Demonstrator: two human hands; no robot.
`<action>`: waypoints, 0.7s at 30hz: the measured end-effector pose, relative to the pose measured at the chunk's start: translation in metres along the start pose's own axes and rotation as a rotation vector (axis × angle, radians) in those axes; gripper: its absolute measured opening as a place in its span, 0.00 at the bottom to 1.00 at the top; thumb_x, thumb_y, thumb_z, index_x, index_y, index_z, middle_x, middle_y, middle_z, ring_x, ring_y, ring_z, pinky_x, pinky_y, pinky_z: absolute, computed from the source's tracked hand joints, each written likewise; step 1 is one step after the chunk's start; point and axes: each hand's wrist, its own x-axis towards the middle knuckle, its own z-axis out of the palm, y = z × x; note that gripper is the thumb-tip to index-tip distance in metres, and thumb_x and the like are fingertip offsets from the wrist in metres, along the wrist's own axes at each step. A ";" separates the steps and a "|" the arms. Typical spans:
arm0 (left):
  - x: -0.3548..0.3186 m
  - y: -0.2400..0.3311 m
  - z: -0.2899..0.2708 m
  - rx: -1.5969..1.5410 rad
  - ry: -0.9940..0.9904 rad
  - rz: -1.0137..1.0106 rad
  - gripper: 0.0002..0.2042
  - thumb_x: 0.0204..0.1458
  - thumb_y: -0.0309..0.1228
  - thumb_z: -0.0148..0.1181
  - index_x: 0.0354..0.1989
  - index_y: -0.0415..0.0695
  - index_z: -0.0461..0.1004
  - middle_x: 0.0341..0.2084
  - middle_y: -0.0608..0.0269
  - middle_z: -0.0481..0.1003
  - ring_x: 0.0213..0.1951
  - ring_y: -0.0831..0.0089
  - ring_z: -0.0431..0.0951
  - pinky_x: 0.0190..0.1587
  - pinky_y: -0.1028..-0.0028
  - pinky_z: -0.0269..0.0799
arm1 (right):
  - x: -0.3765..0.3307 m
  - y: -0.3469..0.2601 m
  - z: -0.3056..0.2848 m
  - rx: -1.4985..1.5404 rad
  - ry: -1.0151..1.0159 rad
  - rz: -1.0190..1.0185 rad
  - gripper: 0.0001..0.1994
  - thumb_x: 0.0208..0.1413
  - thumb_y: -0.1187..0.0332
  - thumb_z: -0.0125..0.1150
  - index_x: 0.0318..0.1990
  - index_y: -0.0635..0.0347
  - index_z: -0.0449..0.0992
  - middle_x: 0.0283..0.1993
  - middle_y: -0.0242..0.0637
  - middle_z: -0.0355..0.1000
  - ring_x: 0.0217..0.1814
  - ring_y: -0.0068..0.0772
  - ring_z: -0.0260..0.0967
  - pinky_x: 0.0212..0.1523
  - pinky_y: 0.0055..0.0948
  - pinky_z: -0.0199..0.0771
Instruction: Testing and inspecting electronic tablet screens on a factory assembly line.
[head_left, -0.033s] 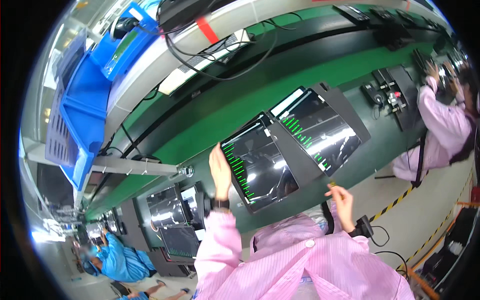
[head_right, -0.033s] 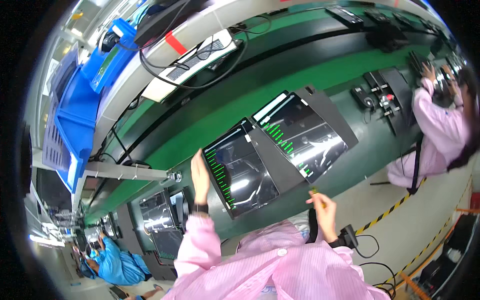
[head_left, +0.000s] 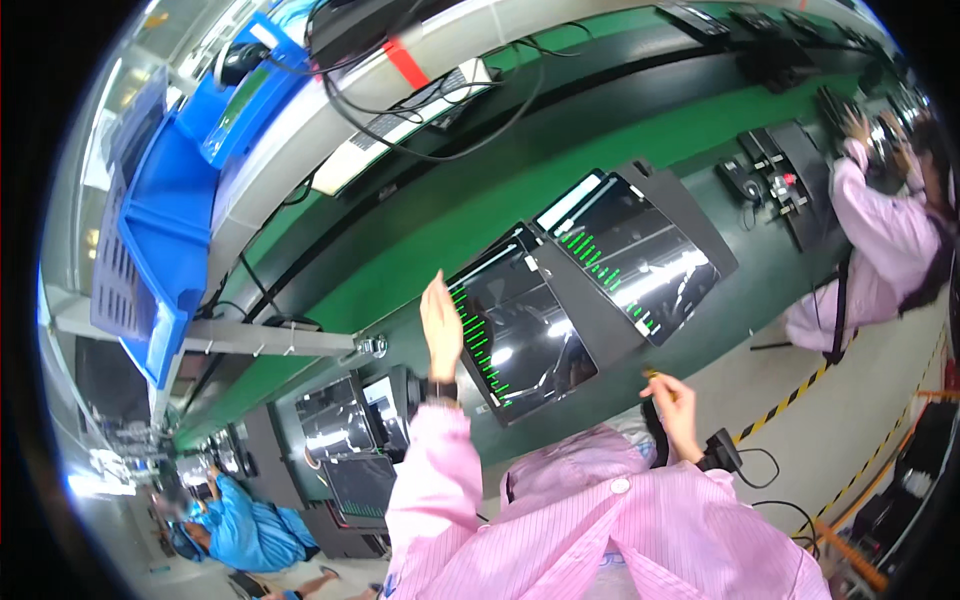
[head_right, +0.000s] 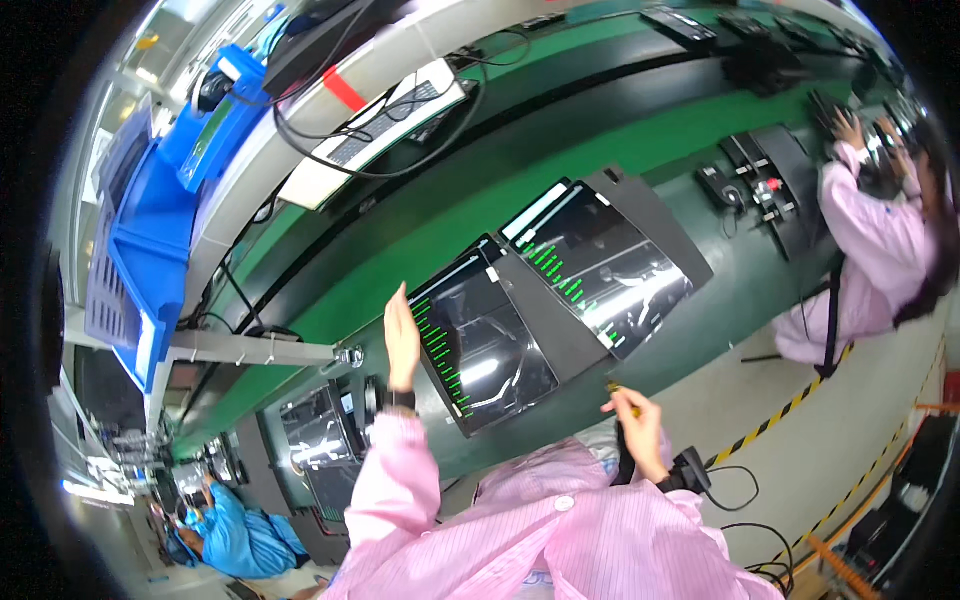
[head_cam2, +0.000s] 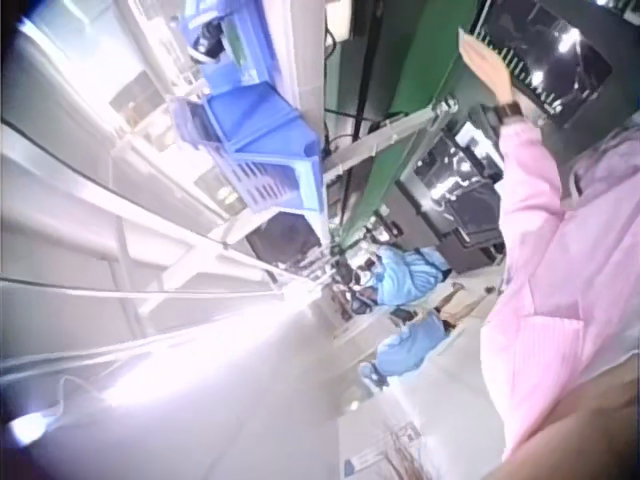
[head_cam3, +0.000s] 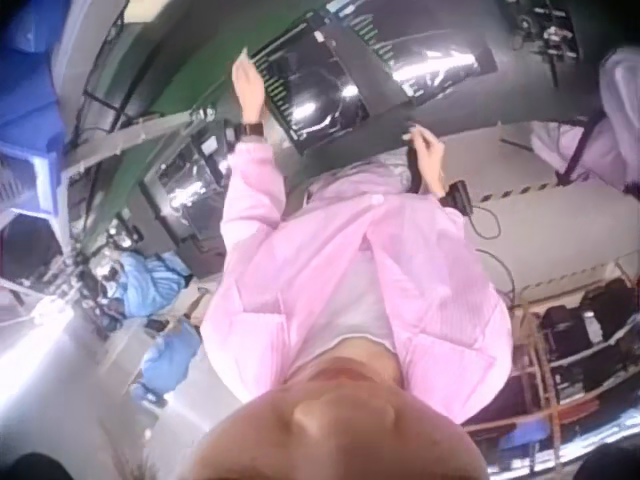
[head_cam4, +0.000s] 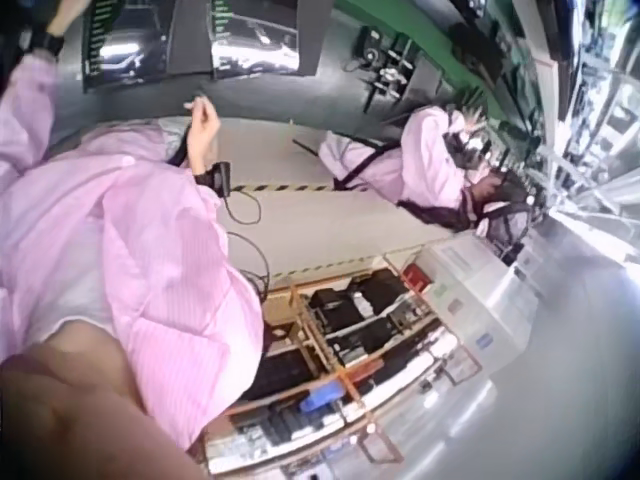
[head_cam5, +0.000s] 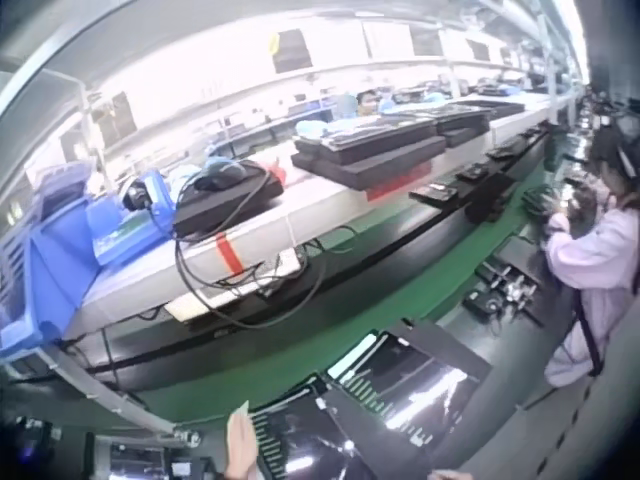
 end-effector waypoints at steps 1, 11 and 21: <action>0.017 -0.008 0.005 0.007 -0.053 -0.025 0.22 0.61 0.40 0.32 0.53 0.37 0.65 0.52 0.50 0.65 0.56 0.58 0.61 0.59 0.66 0.52 | -0.010 -0.004 0.018 0.073 -0.058 0.029 0.10 0.57 0.71 0.51 0.40 0.68 0.74 0.27 0.31 0.72 0.26 0.15 0.62 0.29 0.17 0.61; 0.030 -0.011 0.036 0.321 -0.460 -0.128 0.32 0.59 0.50 0.22 0.46 0.38 0.72 0.44 0.46 0.72 0.52 0.47 0.65 0.63 0.57 0.41 | -0.045 0.044 0.077 0.259 0.147 -0.057 0.11 0.57 0.66 0.52 0.33 0.66 0.75 0.25 0.33 0.74 0.26 0.16 0.64 0.29 0.17 0.60; 0.034 -0.018 0.036 0.338 -0.475 -0.007 0.34 0.58 0.53 0.21 0.50 0.38 0.70 0.48 0.48 0.70 0.56 0.51 0.63 0.64 0.56 0.33 | -0.051 0.043 0.109 0.318 0.455 -0.061 0.11 0.55 0.65 0.53 0.33 0.65 0.75 0.25 0.34 0.75 0.20 0.18 0.64 0.21 0.21 0.59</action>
